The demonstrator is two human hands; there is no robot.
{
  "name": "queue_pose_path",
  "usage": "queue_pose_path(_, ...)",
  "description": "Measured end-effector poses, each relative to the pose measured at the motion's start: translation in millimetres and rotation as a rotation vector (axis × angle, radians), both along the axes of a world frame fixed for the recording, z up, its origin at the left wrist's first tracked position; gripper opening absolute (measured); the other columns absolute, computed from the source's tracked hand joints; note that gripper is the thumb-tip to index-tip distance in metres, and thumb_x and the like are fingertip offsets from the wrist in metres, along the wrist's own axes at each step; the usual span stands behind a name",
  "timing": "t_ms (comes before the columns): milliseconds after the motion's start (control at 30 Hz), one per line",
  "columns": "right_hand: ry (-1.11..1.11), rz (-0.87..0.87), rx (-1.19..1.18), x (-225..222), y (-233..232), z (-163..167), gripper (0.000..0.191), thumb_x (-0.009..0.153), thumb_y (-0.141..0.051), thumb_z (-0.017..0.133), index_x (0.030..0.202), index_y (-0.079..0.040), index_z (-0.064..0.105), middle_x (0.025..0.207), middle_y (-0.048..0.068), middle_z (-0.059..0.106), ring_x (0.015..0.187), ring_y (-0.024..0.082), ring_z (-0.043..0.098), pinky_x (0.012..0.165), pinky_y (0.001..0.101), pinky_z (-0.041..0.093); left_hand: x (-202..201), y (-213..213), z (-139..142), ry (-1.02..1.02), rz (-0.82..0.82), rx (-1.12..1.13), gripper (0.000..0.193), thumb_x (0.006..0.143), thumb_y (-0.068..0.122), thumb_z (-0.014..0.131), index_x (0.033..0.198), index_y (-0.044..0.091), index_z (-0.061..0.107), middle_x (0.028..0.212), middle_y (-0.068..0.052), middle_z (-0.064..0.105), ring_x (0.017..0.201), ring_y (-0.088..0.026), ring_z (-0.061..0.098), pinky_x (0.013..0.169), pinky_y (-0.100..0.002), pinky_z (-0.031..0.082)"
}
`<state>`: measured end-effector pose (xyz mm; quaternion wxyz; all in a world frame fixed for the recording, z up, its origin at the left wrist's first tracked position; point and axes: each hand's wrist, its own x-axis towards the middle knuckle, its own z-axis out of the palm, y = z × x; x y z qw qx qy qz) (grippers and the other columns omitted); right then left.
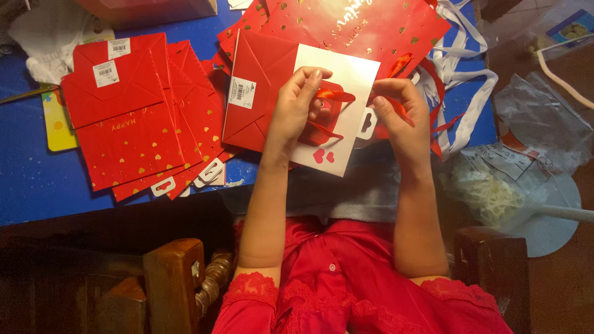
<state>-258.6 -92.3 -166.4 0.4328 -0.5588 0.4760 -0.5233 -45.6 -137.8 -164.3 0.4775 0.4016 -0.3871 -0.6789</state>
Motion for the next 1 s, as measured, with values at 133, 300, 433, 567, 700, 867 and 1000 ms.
queue_pose_path(133, -0.330, -0.003, 0.206, -1, -2, 9, 0.017, 0.102, -0.008, 0.060, 0.118, -0.006, 0.057, 0.113, 0.009, 0.076, 0.105, 0.017, 0.071, 0.094, 0.0296, 0.056, -15, 19, 11, -0.088, 0.080, -0.120, 0.029, 0.098, 0.029, 0.067, 0.119, 0.008, 0.068, 0.084, 0.004, 0.062, 0.069, -0.004, 0.058, 0.058, -0.023, 0.049)
queue_pose_path(300, 0.011, 0.058, 0.010, 0, -4, 11, 0.017, 0.101, -0.001, 0.064, 0.118, 0.001, 0.062, 0.115, 0.008, 0.071, 0.112, 0.016, 0.068, 0.101, 0.0281, 0.052, -27, 25, 17, -0.647, 0.155, -0.349, 0.035, 0.085, 0.033, 0.079, 0.111, 0.010, 0.074, 0.095, -0.002, 0.078, 0.066, -0.010, 0.072, 0.063, -0.027, 0.055)
queue_pose_path(433, 0.138, 0.024, 0.037, 7, -5, 7, 0.020, 0.096, -0.001, 0.064, 0.116, 0.001, 0.067, 0.108, 0.005, 0.074, 0.103, 0.013, 0.070, 0.091, 0.0269, 0.055, -31, 18, 14, -0.782, 0.233, -0.472, 0.020, 0.088, 0.030, 0.079, 0.095, 0.011, 0.077, 0.088, -0.003, 0.076, 0.067, -0.015, 0.070, 0.063, -0.031, 0.053)
queue_pose_path(567, 0.304, -0.037, -0.153, 20, -5, 4, 0.020, 0.092, -0.001, 0.070, 0.112, 0.002, 0.068, 0.104, 0.009, 0.071, 0.098, 0.018, 0.071, 0.089, 0.0288, 0.054, -31, 17, 8, -0.822, 0.219, -0.389, 0.024, 0.088, 0.031, 0.078, 0.090, 0.007, 0.073, 0.080, -0.005, 0.072, 0.059, -0.018, 0.066, 0.061, -0.034, 0.051)
queue_pose_path(700, 0.472, -0.121, -0.304, 29, -2, 4, 0.019, 0.091, -0.001, 0.069, 0.110, 0.000, 0.067, 0.102, 0.014, 0.066, 0.092, 0.026, 0.068, 0.082, 0.0323, 0.053, -30, 15, 4, -0.838, 0.223, -0.432, 0.026, 0.090, 0.032, 0.074, 0.085, 0.006, 0.071, 0.083, -0.007, 0.071, 0.058, -0.021, 0.063, 0.061, -0.038, 0.049)
queue_pose_path(867, 0.480, -0.138, -0.293, 34, -2, 4, 0.015, 0.094, -0.009, 0.073, 0.104, 0.000, 0.066, 0.095, 0.014, 0.063, 0.085, 0.027, 0.066, 0.075, 0.0338, 0.051, -26, 11, 3, -0.805, 0.192, -0.421, 0.030, 0.094, 0.033, 0.069, 0.085, 0.004, 0.068, 0.085, -0.009, 0.070, 0.062, -0.022, 0.067, 0.062, -0.039, 0.050)
queue_pose_path(1000, 0.456, -0.140, -0.250, 35, -7, 1, 0.017, 0.092, -0.011, 0.073, 0.099, 0.001, 0.063, 0.089, 0.012, 0.060, 0.081, 0.025, 0.064, 0.074, 0.0337, 0.050, -24, 10, 8, -0.761, 0.134, -0.396, 0.033, 0.096, 0.037, 0.067, 0.085, 0.006, 0.068, 0.078, -0.008, 0.070, 0.062, -0.018, 0.068, 0.060, -0.037, 0.050)
